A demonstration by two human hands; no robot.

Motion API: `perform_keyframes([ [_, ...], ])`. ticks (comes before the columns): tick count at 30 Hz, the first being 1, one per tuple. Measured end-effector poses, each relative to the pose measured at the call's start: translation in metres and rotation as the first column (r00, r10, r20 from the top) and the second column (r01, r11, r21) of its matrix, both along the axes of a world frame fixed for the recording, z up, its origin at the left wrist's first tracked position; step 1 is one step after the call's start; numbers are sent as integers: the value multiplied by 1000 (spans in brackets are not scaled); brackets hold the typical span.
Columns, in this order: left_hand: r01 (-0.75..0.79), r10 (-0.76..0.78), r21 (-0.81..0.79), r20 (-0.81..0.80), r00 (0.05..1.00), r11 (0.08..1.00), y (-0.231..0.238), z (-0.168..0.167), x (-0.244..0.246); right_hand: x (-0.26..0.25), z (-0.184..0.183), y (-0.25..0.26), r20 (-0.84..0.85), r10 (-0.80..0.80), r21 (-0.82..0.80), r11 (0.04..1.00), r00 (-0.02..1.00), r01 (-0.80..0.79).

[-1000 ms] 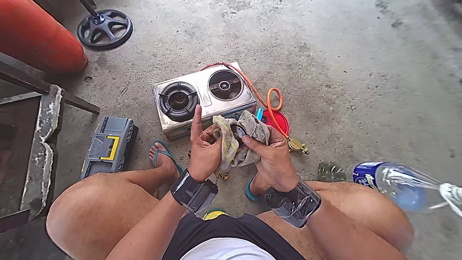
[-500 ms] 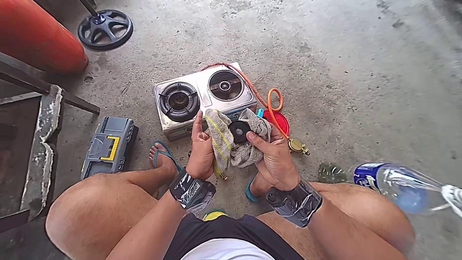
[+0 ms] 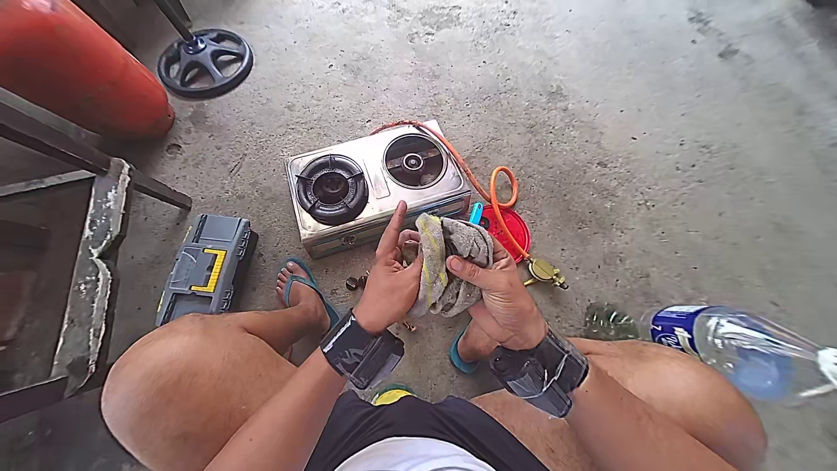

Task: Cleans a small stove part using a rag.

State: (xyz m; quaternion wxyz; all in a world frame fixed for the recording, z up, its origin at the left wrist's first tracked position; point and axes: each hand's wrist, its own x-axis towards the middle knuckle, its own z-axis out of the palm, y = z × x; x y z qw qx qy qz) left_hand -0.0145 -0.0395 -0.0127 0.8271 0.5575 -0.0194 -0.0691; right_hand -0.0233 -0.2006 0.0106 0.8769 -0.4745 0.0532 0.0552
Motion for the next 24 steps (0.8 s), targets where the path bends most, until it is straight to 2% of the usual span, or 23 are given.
perform_keyframes([
  [2, -8, 5, 30, 93, 996, 1000, -2, 0, -5, 2, 1, 0, 106, 12, -118, 993, 994, 0],
  [5, 2, 3, -30, 159, 987, 1000, 0, 5, -11, 4, 6, 5, 266, 16, -330, 941, 964, 76],
  [11, 103, -81, -66, 283, 956, 992, 11, 2, -9, 4, 17, 9, 204, -40, -279, 955, 978, 98],
  [16, 47, -28, -55, 307, 951, 997, 6, 3, -7, 3, 23, 5, 186, 5, -297, 954, 983, 51],
  [20, -17, 55, -139, 278, 959, 990, -1, 4, -12, -1, 18, 4, 253, 72, -382, 924, 965, 31],
  [22, -27, 70, -201, 212, 975, 979, 0, 8, -13, -1, 10, 1, 361, 160, -539, 839, 918, 66],
  [23, -32, 69, -210, 171, 983, 977, 1, 11, -13, 0, 4, -2, 447, 222, -652, 744, 867, 146],
  [24, -36, 64, -217, 124, 990, 975, 4, 13, -12, 1, 0, -4, 528, 294, -746, 609, 797, 269],
])
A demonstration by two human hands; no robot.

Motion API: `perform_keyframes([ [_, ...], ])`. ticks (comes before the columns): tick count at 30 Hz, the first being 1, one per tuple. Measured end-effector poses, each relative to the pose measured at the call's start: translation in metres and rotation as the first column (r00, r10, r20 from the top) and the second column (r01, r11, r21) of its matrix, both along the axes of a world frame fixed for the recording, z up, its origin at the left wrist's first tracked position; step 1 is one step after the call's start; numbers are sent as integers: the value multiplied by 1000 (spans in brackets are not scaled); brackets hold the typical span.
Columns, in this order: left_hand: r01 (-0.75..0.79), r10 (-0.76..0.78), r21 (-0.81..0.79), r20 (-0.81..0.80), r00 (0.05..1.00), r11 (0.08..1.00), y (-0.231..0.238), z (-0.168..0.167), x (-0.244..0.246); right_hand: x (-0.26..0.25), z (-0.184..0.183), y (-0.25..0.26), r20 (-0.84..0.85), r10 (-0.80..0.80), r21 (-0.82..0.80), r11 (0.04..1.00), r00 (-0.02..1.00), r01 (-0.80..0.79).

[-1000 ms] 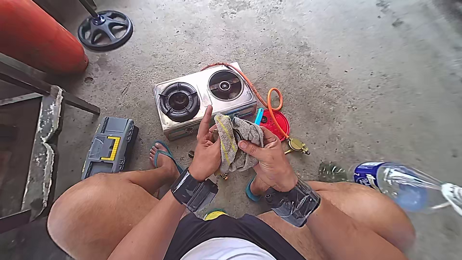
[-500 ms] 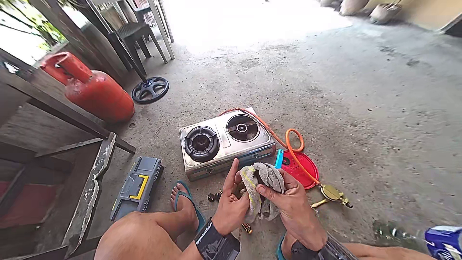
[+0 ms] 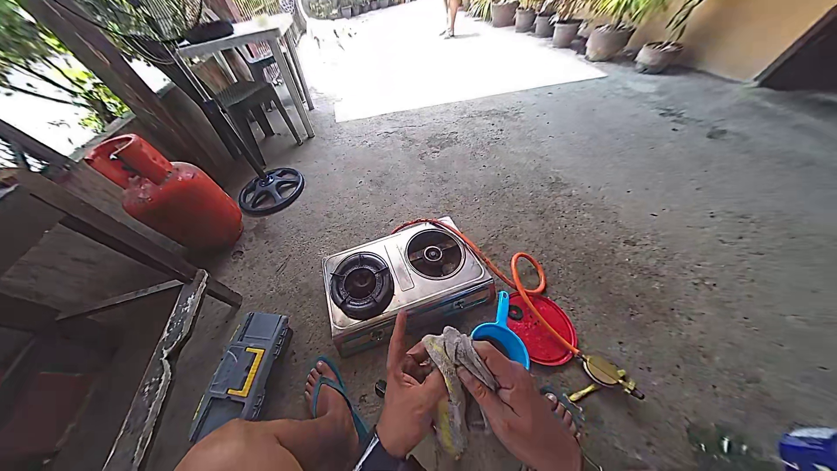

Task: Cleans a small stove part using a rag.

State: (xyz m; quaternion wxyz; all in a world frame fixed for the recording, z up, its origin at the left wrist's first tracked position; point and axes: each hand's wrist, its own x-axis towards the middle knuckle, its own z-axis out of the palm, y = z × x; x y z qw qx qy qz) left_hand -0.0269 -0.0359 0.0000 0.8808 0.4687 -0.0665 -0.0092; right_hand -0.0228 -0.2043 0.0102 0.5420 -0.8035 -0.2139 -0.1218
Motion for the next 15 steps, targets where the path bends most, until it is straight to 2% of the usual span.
perform_keyframes([
  [2, 36, -37, -14, -94, 995, 999, 5, 1, 4, 4, 0, -2, 253, -13, -332, 938, 967, 99],
  [3, 77, -80, -26, -138, 987, 997, 7, 1, 4, 4, 2, -4, 303, -8, -412, 900, 953, 139],
  [5, 146, -153, -51, -191, 970, 988, 10, 1, 6, 5, 4, -6, 256, -3, -420, 900, 967, 114],
  [6, 169, -180, -71, -200, 963, 983, 11, 0, 6, 5, 5, -7, 158, 7, -345, 937, 987, 49],
  [8, 182, -217, -166, -231, 948, 969, 11, -3, 4, 5, 13, -10, -135, 80, -10, 997, 988, -82],
  [9, 181, -238, -236, -241, 941, 955, 13, -5, 3, 7, 17, -12, -249, 132, 224, 972, 960, -75],
  [10, 186, -272, -326, -245, 931, 927, 16, -7, 2, 8, 21, -14, -334, 174, 453, 892, 926, -4],
  [11, 166, -294, -433, -247, 923, 886, 18, -6, 2, 9, 25, -17, -391, 187, 599, 795, 901, 94],
  [13, 136, -321, -601, -211, 923, 787, 22, -4, 6, 13, 33, -22, -440, 156, 697, 681, 884, 227],
  [15, 151, -337, -662, -162, 927, 734, 25, -5, 7, 15, 33, -26, -425, 124, 684, 693, 897, 228],
])
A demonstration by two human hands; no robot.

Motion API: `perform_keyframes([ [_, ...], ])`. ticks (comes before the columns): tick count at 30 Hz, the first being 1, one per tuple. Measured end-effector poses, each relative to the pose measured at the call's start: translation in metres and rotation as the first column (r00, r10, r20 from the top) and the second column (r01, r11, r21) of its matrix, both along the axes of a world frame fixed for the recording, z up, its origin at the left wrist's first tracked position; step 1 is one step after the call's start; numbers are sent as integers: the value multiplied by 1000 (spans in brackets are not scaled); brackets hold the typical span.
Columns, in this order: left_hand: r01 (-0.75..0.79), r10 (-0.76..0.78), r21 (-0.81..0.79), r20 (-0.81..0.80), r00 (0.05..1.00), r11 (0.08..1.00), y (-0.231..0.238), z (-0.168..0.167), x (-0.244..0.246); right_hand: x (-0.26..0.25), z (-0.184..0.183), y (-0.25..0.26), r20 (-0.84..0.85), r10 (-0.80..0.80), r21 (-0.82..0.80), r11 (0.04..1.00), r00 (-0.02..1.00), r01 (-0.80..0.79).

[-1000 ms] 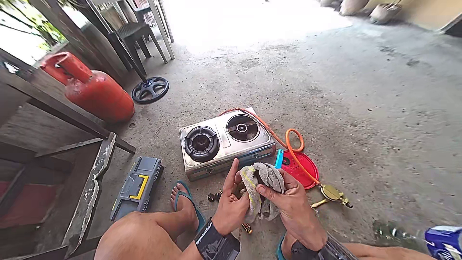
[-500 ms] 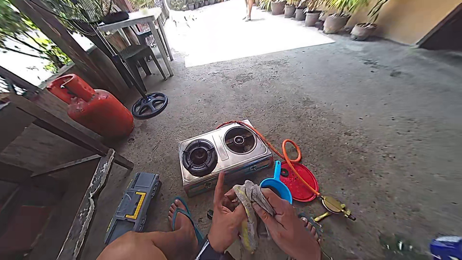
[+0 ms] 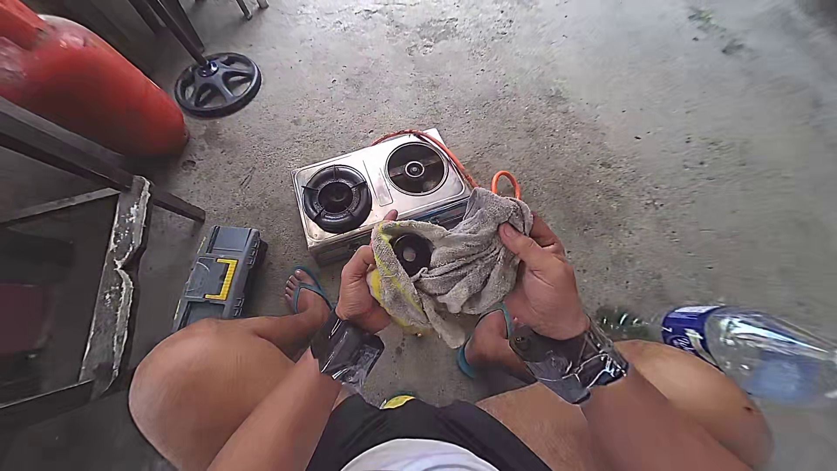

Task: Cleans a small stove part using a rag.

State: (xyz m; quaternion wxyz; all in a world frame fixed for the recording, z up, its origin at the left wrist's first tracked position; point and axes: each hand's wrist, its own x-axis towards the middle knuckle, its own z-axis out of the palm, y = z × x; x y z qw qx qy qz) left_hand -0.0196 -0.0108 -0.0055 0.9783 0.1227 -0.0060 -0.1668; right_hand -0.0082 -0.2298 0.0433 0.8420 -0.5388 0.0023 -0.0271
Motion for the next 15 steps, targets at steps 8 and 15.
perform_keyframes([
  [8, -13, 13, 11, -67, 998, 1000, 2, 7, -3, -3, -6, -9, 390, 196, -702, 696, 900, 152],
  [15, -68, -16, 347, 235, 972, 935, -13, -5, -1, -9, -8, 3, 399, 415, -916, 227, 818, 331],
])
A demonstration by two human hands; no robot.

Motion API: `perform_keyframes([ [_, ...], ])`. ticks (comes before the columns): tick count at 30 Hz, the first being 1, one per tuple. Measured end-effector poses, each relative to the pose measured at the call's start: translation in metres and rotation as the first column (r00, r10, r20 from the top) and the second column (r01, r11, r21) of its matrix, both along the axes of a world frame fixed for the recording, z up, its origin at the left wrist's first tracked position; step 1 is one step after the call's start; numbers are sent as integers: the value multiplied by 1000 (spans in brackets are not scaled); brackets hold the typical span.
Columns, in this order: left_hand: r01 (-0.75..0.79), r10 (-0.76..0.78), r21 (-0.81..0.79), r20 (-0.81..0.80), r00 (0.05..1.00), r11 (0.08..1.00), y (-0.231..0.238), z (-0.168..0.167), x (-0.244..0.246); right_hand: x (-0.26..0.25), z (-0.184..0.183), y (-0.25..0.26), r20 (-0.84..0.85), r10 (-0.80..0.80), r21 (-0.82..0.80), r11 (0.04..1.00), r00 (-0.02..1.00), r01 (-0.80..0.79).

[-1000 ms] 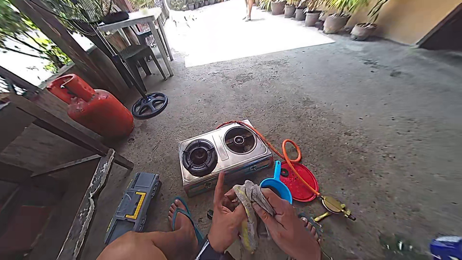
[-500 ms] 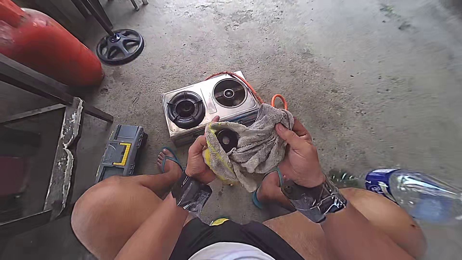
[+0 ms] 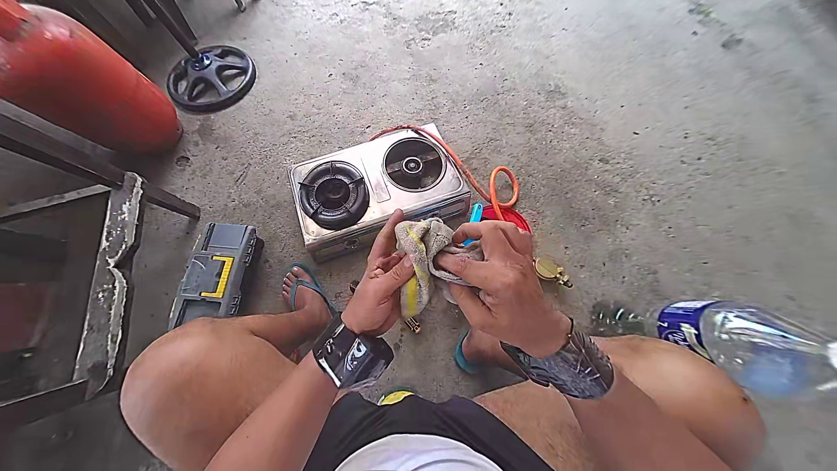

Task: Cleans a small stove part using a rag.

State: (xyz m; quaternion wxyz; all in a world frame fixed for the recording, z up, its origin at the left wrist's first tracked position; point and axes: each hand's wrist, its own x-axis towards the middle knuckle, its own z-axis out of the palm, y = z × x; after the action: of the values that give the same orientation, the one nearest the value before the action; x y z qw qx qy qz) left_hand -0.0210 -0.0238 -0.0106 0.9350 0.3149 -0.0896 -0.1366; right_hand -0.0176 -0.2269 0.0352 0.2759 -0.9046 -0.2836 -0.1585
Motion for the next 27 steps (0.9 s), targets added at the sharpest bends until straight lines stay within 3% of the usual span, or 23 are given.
perform_keyframes([
  [5, -73, 72, 23, 25, 997, 997, -4, 0, 0, -8, -13, 14, -26, -16, 107, 994, 1000, 18],
  [10, -91, 89, -10, -112, 990, 996, -2, 1, 3, 4, -19, 13, 153, -76, -98, 991, 985, 92],
  [14, -155, 161, 59, -128, 979, 986, -3, 2, 5, 7, -19, 16, 132, -163, -175, 967, 978, 185],
  [20, -192, 199, 130, -41, 979, 973, -6, -4, 5, 6, -27, 19, -89, -154, 75, 984, 984, 161],
  [23, -149, 162, 119, -109, 981, 982, -2, -1, 5, 4, -34, 17, -4, -81, 76, 994, 997, 81],
  [27, -101, 118, 104, -170, 978, 989, 2, 2, 4, 5, -33, 13, 102, -76, -68, 994, 992, 83],
])
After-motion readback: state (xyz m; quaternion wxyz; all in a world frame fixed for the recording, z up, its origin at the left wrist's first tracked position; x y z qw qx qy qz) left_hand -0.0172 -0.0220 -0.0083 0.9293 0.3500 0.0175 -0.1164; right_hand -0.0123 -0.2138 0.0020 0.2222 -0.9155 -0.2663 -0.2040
